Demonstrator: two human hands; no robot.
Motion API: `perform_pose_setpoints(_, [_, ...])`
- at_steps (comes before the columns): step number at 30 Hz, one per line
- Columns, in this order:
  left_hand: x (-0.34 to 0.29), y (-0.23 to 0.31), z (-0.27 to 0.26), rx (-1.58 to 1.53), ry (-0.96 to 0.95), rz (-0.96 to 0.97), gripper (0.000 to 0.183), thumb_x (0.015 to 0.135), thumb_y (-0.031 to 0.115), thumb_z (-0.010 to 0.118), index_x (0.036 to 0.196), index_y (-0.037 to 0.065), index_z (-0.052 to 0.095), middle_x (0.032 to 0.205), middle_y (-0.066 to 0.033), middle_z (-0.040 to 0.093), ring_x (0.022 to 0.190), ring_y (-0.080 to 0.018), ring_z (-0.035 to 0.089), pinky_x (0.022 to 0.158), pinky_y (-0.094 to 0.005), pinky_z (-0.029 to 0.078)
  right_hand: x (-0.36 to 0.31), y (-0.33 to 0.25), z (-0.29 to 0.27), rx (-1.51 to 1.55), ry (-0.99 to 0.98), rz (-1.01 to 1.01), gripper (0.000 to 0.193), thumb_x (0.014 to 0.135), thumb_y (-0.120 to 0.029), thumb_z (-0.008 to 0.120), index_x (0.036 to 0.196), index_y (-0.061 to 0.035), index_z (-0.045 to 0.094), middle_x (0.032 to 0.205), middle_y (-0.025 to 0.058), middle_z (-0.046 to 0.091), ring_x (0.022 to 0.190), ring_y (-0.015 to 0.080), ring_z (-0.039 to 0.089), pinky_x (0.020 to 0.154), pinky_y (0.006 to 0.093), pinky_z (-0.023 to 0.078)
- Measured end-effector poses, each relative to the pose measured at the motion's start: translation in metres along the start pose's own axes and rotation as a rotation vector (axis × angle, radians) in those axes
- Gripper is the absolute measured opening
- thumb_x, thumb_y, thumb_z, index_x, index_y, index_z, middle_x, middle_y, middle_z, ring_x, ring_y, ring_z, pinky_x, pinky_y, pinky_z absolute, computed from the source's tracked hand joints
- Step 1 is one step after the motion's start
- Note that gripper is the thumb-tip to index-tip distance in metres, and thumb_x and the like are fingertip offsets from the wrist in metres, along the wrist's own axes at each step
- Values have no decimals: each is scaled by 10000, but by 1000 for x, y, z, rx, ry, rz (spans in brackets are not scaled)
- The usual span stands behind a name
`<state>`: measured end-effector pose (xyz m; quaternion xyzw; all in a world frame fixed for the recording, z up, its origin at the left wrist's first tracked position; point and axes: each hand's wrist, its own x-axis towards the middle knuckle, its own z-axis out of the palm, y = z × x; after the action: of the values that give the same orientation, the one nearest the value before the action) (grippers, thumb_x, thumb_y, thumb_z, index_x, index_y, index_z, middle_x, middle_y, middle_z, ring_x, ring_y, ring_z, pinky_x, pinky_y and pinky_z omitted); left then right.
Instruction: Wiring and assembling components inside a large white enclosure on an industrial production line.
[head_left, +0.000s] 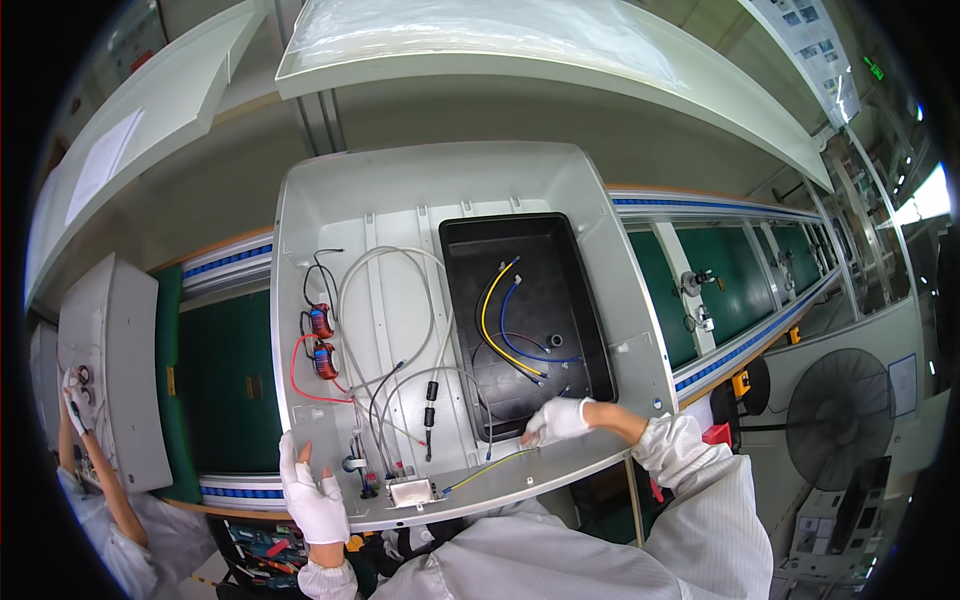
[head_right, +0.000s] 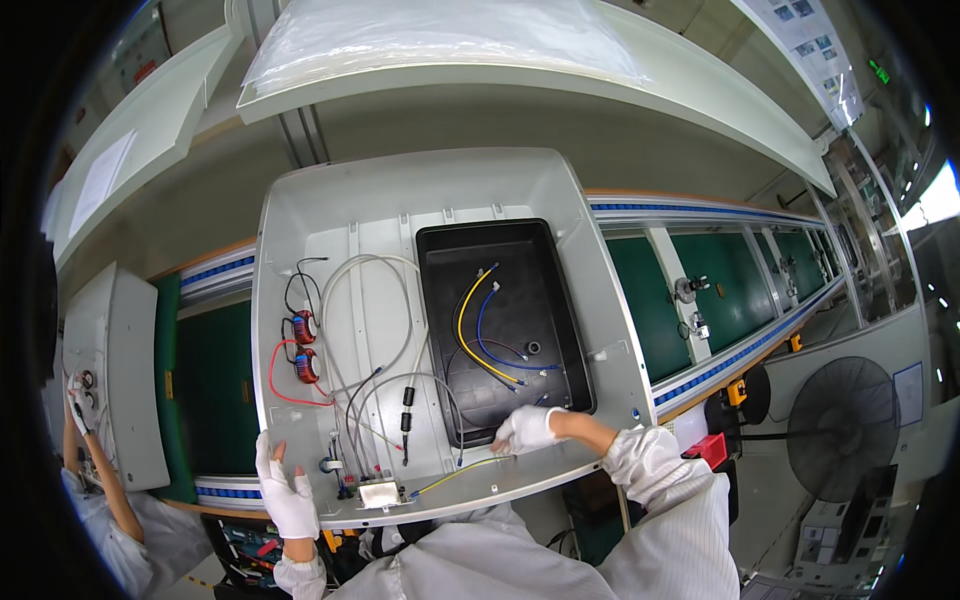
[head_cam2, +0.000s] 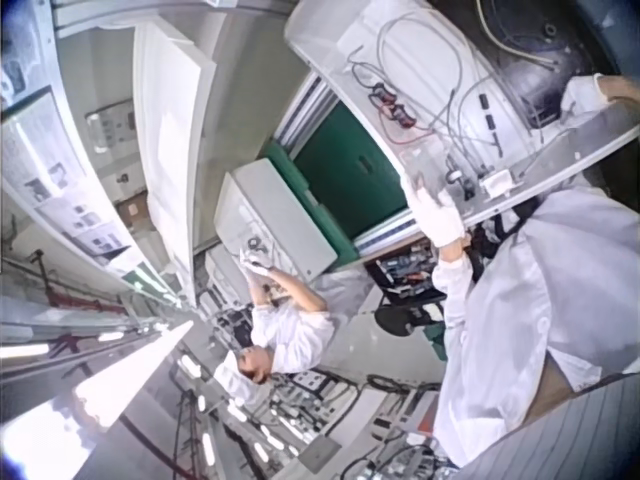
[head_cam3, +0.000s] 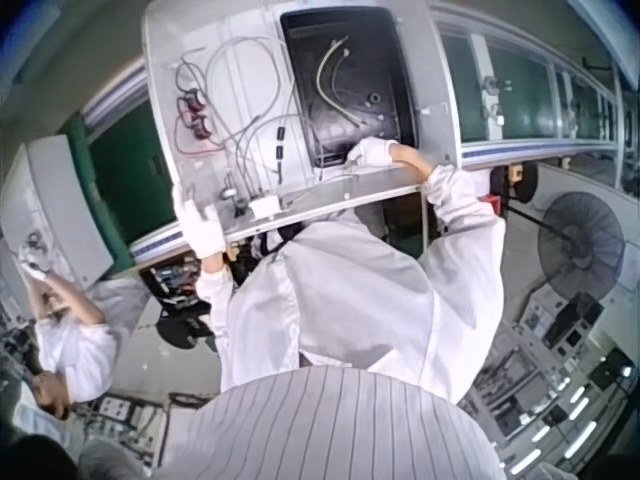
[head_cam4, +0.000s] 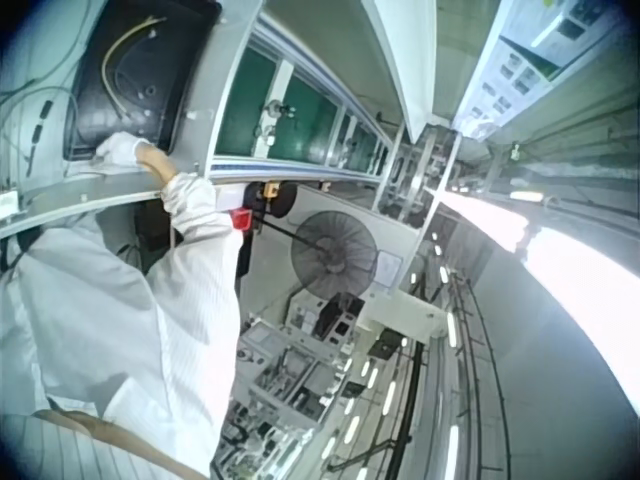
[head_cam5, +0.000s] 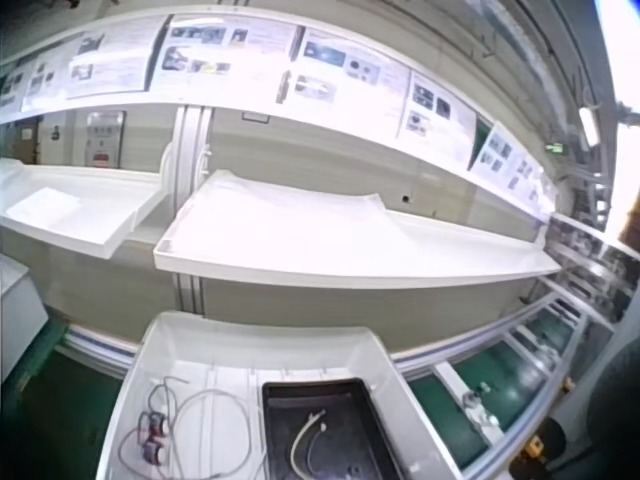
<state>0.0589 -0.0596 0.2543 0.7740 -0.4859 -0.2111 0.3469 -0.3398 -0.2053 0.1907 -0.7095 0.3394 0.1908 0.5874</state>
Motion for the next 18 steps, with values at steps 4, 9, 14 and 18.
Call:
perform_pose_setpoints(4, [0,1,-1,124,0,41,691,791,-157,507,1440,9,336,1467,-110,379,1224,-255,523,1024,-325,406,-7,36,-32,174,178,210,272,759,-108,695,1029,-91,726,937,94,729,857,217,700,797,323,543])
perform_pose_setpoints(9, [0,-2,0,63,-5,7,685,783,-158,505,1431,-2,345,1481,-102,359,1211,-254,534,1012,-327,420,6,81,-45,-282,745,818,211,819,-242,677,970,-105,732,1011,174,689,969,365,659,865,428,537])
perform_pose_setpoints(14, [0,-5,2,130,15,75,694,775,-170,503,1430,3,349,1485,-94,348,1203,-243,536,1007,-319,423,21,104,-47,-331,783,745,232,755,-344,753,842,-130,750,921,144,706,884,336,682,813,406,549])
perform_pose_setpoints(18, [-1,-4,3,16,13,23,690,771,-181,499,1422,3,360,1490,-92,339,1198,-240,538,1005,-314,426,27,101,-54,-373,761,810,249,773,-337,747,894,-119,754,949,160,701,921,341,675,831,416,544])
